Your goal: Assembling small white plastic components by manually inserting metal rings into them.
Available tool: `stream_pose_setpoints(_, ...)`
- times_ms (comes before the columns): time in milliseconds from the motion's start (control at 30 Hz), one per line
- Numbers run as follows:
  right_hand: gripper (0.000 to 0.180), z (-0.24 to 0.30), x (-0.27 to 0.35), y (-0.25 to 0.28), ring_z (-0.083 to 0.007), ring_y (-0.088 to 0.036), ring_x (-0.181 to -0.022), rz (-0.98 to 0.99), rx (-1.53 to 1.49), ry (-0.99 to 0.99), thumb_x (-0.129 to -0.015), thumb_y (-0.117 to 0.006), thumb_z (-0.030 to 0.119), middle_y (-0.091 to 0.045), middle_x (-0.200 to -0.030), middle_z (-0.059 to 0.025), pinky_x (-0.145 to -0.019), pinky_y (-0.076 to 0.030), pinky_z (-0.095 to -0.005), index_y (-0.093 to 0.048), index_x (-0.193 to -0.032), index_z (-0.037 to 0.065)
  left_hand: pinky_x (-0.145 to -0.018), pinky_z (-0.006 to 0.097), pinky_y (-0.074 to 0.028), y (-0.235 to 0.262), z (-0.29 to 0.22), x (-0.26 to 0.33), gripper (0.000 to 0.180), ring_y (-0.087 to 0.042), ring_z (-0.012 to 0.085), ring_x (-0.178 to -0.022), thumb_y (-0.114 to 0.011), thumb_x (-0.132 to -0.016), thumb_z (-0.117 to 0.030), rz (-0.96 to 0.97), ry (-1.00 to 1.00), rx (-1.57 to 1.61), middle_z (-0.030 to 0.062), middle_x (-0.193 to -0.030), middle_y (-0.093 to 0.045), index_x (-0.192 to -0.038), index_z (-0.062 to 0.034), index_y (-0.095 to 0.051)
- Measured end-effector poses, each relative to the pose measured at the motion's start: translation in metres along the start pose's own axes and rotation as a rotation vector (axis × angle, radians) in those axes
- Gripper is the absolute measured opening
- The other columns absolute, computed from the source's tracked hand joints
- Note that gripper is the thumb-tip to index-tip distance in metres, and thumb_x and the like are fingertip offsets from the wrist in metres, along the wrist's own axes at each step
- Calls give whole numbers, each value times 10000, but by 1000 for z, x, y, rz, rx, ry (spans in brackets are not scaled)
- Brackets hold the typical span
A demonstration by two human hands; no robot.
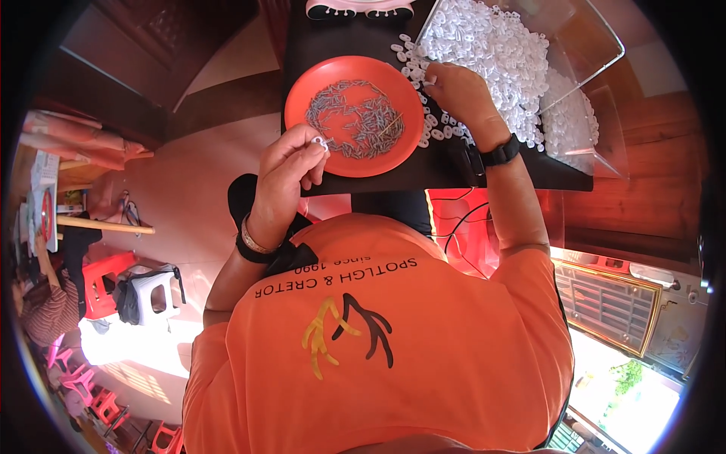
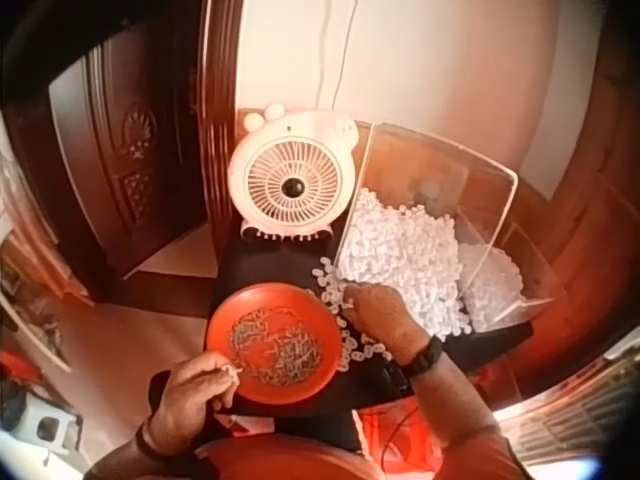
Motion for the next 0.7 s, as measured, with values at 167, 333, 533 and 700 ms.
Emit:
stream_pose_setpoints(167, 168, -3, 8, 7, -289, -628, -768, -110, -131, 13, -809, -628, 193, -654, -838, -109, -682, -485, -380, -611, -926, 74, -518, 208, -309, -2, 0, -1, 194, -427, 74, -558, -459, -891, -214, 2, 5, 14, 17, -633, -494, -820, -39, -504)
stream_pose_setpoints(333, 171, 14, 21, 21, -95, -575, -701, -174, -767, -61, -845, -637, 112, -636, -801, -23, -616, -448, -241, -604, -990, 27, -503, 197, -327, 0, -2, -7, 197, -456, 66, -565, -479, -887, -203, -58, -70, 128, 14, -657, -520, -816, -26, -528)
stream_pose_setpoints(533, 151, 65, 42, 27, -60, -549, -686, 63, -1613, -87, -877, -613, 86, -635, -823, -3, -618, -438, -196, -629, -1014, 26, -531, 203, -367, -8, -14, -15, 185, -501, 83, -587, -460, -894, -181, -65, -202, 150, 35, -690, -557, -858, -15, -535)
stream_pose_setpoints(700, 196, 91, 49, 21, -63, -552, -713, 75, -1712, -50, -867, -608, 48, -642, -870, -10, -637, -450, -200, -623, -1062, 30, -542, 202, -398, -19, -15, -20, 192, -570, 112, -633, -472, -904, -198, -36, -184, 179, 54, -724, -586, -875, -20, -536)
Point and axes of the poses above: each hand's wrist, its own x-axis away from the middle knuckle, its own y-axis out of the back of the hand, z = x × y, the point moved 1 cm from there along -x, towards the middle knuckle
